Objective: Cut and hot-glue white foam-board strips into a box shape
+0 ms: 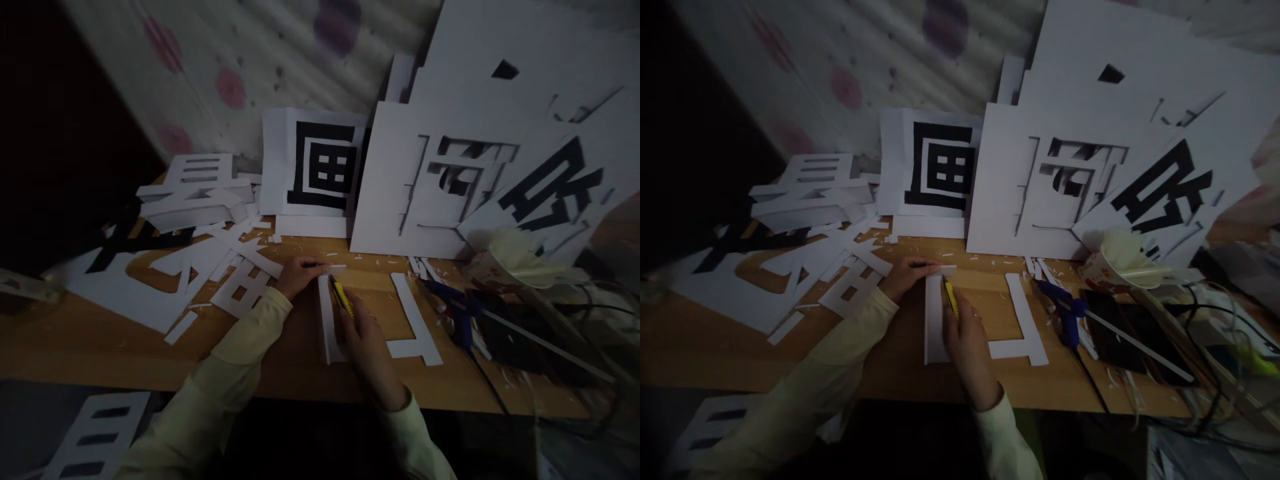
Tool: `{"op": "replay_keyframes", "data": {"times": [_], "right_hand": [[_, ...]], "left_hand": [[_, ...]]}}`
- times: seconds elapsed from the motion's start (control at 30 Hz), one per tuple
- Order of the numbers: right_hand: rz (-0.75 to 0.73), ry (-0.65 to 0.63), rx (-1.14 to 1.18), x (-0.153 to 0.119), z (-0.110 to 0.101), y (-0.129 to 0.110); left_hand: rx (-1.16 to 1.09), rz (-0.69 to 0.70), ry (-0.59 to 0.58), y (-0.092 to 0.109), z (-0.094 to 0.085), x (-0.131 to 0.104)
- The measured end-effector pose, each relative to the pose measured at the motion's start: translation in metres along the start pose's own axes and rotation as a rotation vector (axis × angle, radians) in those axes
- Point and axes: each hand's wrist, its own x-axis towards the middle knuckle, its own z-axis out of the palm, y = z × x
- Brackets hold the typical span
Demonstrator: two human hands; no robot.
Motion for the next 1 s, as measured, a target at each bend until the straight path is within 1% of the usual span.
{"op": "replay_keyframes", "data": {"times": [0.53,0.87,1.0], "right_hand": [[0.006,0.018,0.032,0.0005,0.002,-0.0003],[0.004,0.03,0.001,-0.0014,0.0059,0.0006],[-0.007,0.054,0.012,-0.0026,0.0067,-0.0002]], "left_hand": [[0.009,-0.004,0.015,-0.0027,0.0004,0.001],[0.044,0.002,-0.002,0.0024,-0.0005,-0.001],[0.054,0.005,-0.005,0.0018,-0.0002,-0.0007]]}}
